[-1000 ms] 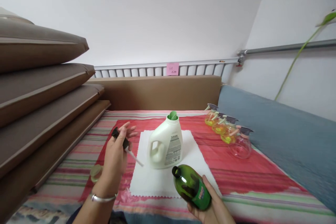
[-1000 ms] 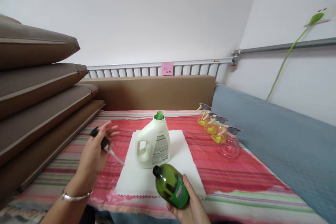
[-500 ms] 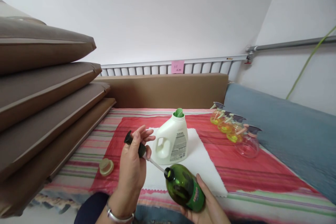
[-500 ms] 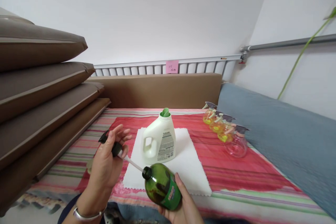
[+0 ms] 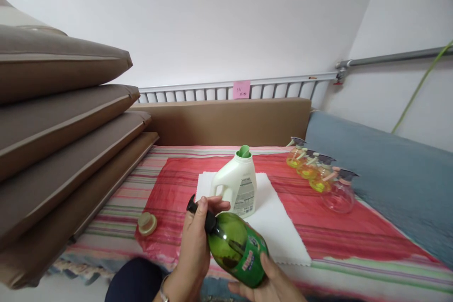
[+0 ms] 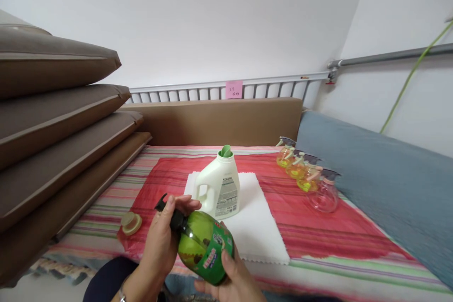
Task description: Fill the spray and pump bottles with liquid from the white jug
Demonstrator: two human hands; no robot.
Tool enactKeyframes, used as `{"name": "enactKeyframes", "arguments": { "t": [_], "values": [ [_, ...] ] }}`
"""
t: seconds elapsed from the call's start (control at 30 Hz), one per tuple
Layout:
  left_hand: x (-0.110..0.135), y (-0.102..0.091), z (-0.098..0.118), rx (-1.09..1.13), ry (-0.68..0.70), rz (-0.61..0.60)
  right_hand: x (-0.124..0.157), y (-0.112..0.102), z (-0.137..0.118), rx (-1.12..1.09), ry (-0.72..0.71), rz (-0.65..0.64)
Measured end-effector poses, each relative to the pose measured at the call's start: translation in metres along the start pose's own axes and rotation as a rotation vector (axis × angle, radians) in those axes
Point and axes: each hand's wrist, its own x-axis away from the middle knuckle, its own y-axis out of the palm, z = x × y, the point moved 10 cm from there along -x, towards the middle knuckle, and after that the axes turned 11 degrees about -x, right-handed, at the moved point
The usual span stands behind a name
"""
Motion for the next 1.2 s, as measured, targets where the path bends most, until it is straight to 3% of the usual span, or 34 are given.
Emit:
{"name": "enactKeyframes", "arguments": {
  "t": [0.13, 0.3, 0.37, 0.57, 0.63, 0.77, 0.9, 1.03, 1.1, 1.2],
  "values": [
    [0.000, -0.002, 0.007, 0.022, 0.006, 0.001, 0.005, -0.007, -0.005, 0.125, -0.056, -0.036],
    [0.005, 0.011, 0.006, -0.004, -0.045, -0.136, 0.003, -0.009, 0.025, 0.109, 0.256, -0.106],
    [0.005, 0.013, 0.010, -0.026, -0.008, -0.162, 0.001, -0.010, 0.030, 0.077, 0.285, -0.117],
    [0.004, 0.005, 0.016, 0.000, 0.029, -0.117, 0.001, -0.013, 0.011, 0.149, 0.006, -0.166],
    [0.004, 0.002, 0.016, 0.012, 0.028, -0.102, 0.002, -0.012, 0.011, 0.158, 0.011, -0.204],
    [0.004, 0.001, 0.012, 0.044, -0.021, -0.096, 0.003, -0.003, 0.021, 0.056, 0.151, -0.294],
    [0.004, 0.000, 0.009, 0.066, -0.050, -0.090, -0.003, -0.004, 0.027, -0.018, 0.215, -0.223],
    [0.004, -0.001, 0.008, 0.039, -0.032, -0.081, -0.006, -0.008, 0.015, -0.010, 0.070, -0.140],
    [0.004, -0.001, 0.007, 0.037, -0.034, -0.075, -0.002, -0.007, 0.008, 0.002, -0.004, -0.148],
    [0.004, -0.001, 0.007, 0.021, -0.033, -0.060, 0.006, -0.003, 0.006, 0.096, -0.007, -0.186]
  ]
}}
